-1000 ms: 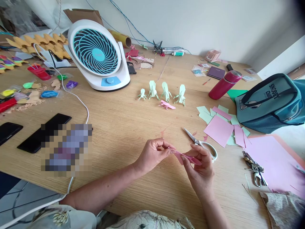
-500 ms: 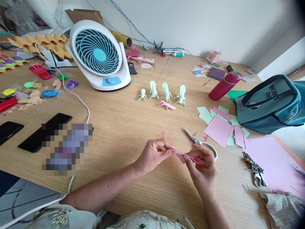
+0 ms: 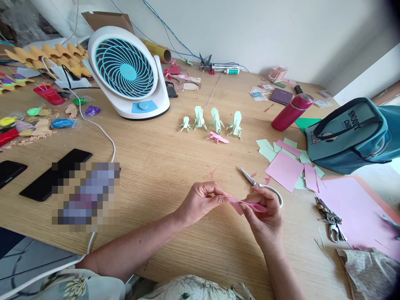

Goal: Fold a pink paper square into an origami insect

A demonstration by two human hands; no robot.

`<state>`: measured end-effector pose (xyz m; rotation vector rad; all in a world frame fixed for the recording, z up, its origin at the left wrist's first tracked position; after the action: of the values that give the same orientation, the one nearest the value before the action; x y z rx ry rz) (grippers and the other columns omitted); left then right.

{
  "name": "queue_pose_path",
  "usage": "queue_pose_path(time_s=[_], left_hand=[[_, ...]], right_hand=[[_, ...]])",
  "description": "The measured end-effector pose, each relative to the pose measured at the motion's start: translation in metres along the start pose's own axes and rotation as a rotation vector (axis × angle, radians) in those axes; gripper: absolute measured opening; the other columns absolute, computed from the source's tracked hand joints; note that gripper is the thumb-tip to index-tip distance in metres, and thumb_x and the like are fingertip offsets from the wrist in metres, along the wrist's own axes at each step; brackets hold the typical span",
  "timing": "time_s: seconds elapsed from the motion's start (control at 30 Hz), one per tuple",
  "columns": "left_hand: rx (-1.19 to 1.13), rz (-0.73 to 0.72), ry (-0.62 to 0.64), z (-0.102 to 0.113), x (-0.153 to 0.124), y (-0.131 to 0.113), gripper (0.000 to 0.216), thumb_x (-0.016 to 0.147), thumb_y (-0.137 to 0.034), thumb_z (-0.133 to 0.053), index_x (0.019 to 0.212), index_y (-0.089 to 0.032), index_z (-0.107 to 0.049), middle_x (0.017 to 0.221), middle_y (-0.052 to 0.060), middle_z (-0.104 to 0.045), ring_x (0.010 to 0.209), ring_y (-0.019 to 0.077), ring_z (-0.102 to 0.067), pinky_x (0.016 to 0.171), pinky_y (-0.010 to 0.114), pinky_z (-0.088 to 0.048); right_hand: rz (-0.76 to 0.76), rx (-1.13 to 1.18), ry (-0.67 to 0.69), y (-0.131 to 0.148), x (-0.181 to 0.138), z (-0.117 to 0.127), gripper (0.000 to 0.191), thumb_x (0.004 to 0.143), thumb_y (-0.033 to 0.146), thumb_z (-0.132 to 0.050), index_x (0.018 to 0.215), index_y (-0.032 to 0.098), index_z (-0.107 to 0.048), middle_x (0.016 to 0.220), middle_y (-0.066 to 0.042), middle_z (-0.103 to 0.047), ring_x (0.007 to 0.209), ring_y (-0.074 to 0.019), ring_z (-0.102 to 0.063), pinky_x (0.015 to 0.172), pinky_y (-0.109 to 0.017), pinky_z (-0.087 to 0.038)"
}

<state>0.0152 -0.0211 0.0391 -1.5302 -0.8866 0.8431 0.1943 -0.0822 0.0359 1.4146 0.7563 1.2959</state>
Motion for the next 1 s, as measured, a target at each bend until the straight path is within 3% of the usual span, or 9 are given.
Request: queue_pose_path(time_s=[0.1,0.27,0.77,1.0], left_hand=[[0.023,0.022,0.027,0.001,0.003,0.001,0.020,0.081,-0.035,-0.077,0.082,-0.015,-0.078,0.076,0.004,-0.074,0.067,0.0123,-0.062,0.062,0.021,-0.045],[0.208,-0.083,0.010,0.002,0.004,-0.004,0.016,0.082,-0.030,-0.074,0.083,-0.015,-0.078,0.077,0.004,-0.071,0.065,0.0106,-0.059,0.057,0.020,-0.041],[0.500,-0.324,0.051,-0.004,0.002,-0.004,0.011,0.082,-0.017,-0.067,0.072,-0.014,-0.068,0.072,0.002,-0.065,0.070,0.0113,-0.058,0.064,0.021,-0.043],[0.402,-0.124,0.015,0.001,0.007,0.002,0.013,0.080,-0.022,-0.068,0.070,-0.013,-0.068,0.069,0.000,-0.066,0.062,0.0092,-0.056,0.059,0.019,-0.043]], right_hand=[[-0.018,-0.013,0.020,-0.002,-0.001,0.001,0.038,0.086,0.024,-0.073,0.119,0.029,-0.054,0.073,0.004,-0.064,0.065,-0.0157,-0.063,0.062,-0.030,-0.054],[-0.021,-0.047,0.045,-0.003,-0.001,0.000,0.039,0.087,0.022,-0.072,0.121,0.029,-0.054,0.075,0.002,-0.065,0.067,-0.0157,-0.063,0.062,-0.029,-0.054],[-0.018,-0.094,0.141,-0.012,-0.005,-0.005,0.036,0.088,0.022,-0.070,0.121,0.029,-0.056,0.079,0.002,-0.062,0.070,-0.0145,-0.061,0.065,-0.029,-0.052],[-0.122,-0.042,0.110,-0.013,-0.001,0.001,0.033,0.089,0.028,-0.070,0.119,0.027,-0.057,0.075,0.002,-0.060,0.063,-0.0144,-0.057,0.060,-0.028,-0.048]])
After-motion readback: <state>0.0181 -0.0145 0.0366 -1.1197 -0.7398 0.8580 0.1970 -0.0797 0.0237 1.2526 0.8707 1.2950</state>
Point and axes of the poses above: each hand's wrist, its own x-axis towards the middle knuckle, its own z-axis out of the back of the hand, y = z × x, the point moved 2 cm from there along x, towards the middle knuckle
